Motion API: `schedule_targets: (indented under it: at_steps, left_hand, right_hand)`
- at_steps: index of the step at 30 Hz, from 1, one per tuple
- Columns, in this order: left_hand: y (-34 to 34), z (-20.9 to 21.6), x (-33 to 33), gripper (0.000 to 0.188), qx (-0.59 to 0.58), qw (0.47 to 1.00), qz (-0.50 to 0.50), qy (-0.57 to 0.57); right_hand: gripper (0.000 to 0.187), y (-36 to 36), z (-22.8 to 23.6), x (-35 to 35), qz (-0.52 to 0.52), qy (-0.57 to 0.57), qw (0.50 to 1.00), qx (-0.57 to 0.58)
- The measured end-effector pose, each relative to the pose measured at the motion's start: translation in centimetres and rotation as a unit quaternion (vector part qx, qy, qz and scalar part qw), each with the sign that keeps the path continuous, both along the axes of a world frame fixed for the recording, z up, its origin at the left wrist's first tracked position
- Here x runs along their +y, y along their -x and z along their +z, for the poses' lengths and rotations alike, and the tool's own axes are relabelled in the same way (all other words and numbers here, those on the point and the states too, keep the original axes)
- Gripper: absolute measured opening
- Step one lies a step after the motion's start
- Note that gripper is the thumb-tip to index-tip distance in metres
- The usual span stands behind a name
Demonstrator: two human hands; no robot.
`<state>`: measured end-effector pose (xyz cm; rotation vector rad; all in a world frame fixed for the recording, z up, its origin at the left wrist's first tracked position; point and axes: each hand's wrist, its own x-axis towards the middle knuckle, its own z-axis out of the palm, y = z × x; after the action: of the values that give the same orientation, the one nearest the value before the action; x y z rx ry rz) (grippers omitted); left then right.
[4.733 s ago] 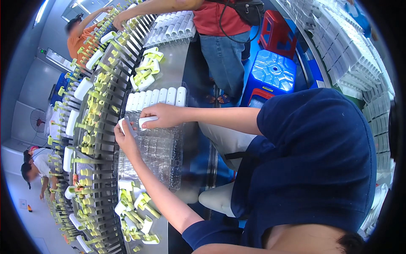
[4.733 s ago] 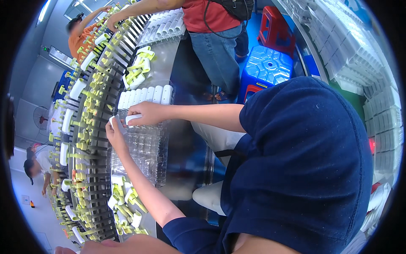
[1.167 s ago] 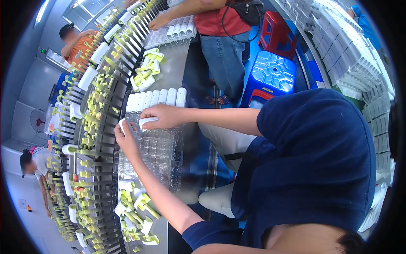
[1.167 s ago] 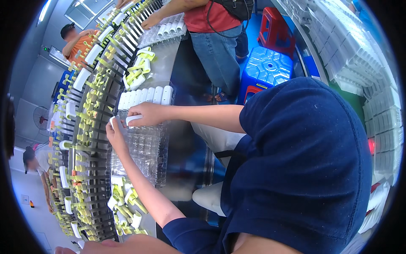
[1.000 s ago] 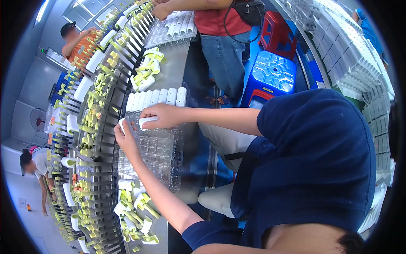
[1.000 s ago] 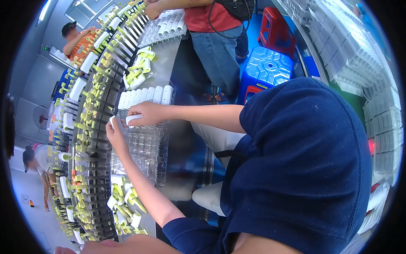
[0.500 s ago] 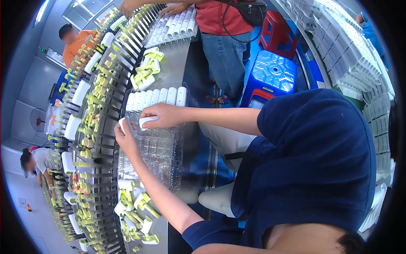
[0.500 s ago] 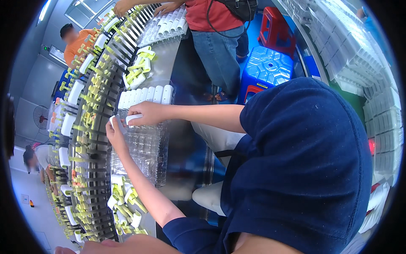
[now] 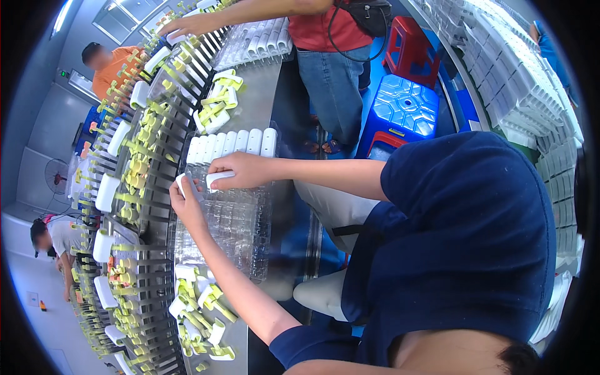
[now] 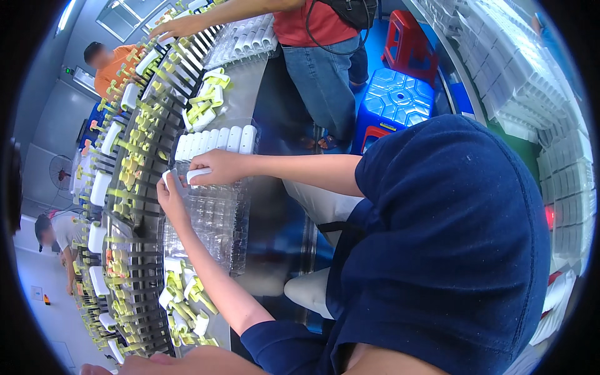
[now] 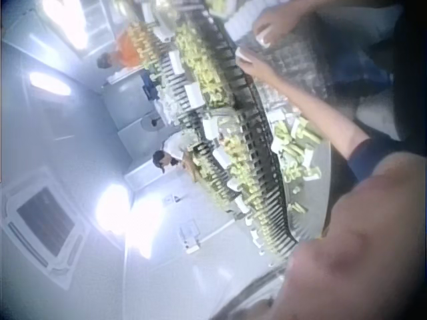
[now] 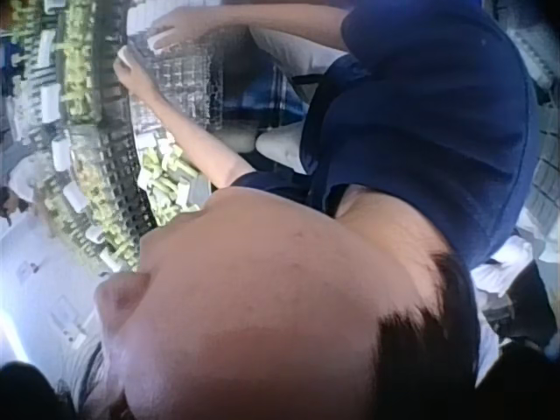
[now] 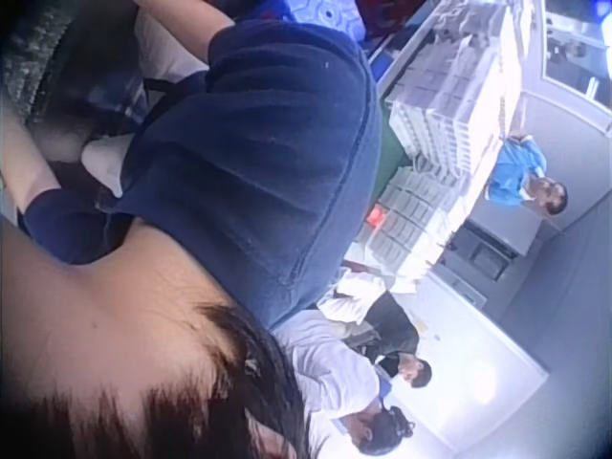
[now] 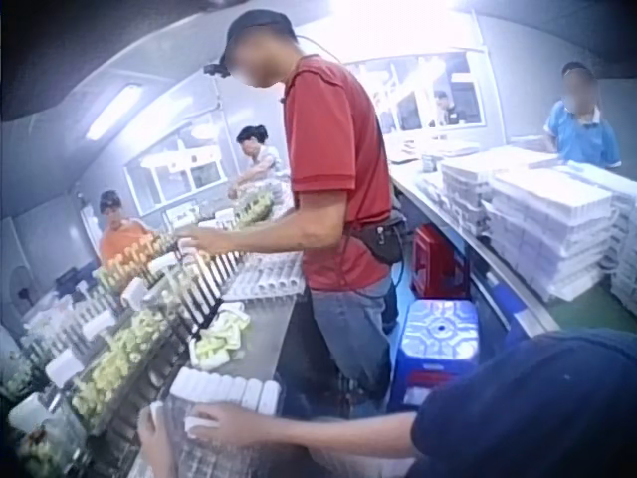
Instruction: Sort and place plastic spray nozzles into white trays on a conveyor belt assembly line.
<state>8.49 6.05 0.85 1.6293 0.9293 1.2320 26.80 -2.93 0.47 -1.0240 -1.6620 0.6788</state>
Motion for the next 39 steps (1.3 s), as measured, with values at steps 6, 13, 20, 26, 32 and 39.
schedule_targets:
  at_steps: [6,13,20,26,32,39]
  left_hand:
    - [0.05,0.01,0.07,0.030,0.005,1.000,-0.004,-0.003]
    - [-0.20,0.09,-0.09,0.031,0.001,1.000,0.001,-0.001]
    - [0.12,-0.05,-0.01,0.030,0.008,1.000,0.009,0.001]
    - [0.12,0.00,0.00,0.031,0.005,1.000,0.006,0.005]
    - [-0.16,0.05,-0.03,0.031,-0.003,1.000,0.001,0.006]
    - [-0.10,0.07,-0.07,0.032,0.001,1.000,0.001,0.001]
  right_hand:
    - [0.042,0.01,-0.09,0.02,0.001,-0.013,1.000,0.003]
    - [0.042,-0.12,-0.18,0.21,0.000,-0.017,1.000,0.000]
    - [0.042,0.14,-0.48,0.36,0.004,-0.023,1.000,0.007]
    - [0.042,0.14,-0.07,0.02,0.006,-0.013,1.000,0.009]
    - [0.042,-0.09,-0.01,0.07,0.003,-0.007,1.000,0.002]
    - [0.042,-0.06,-0.12,0.15,0.006,-0.009,1.000,0.006]
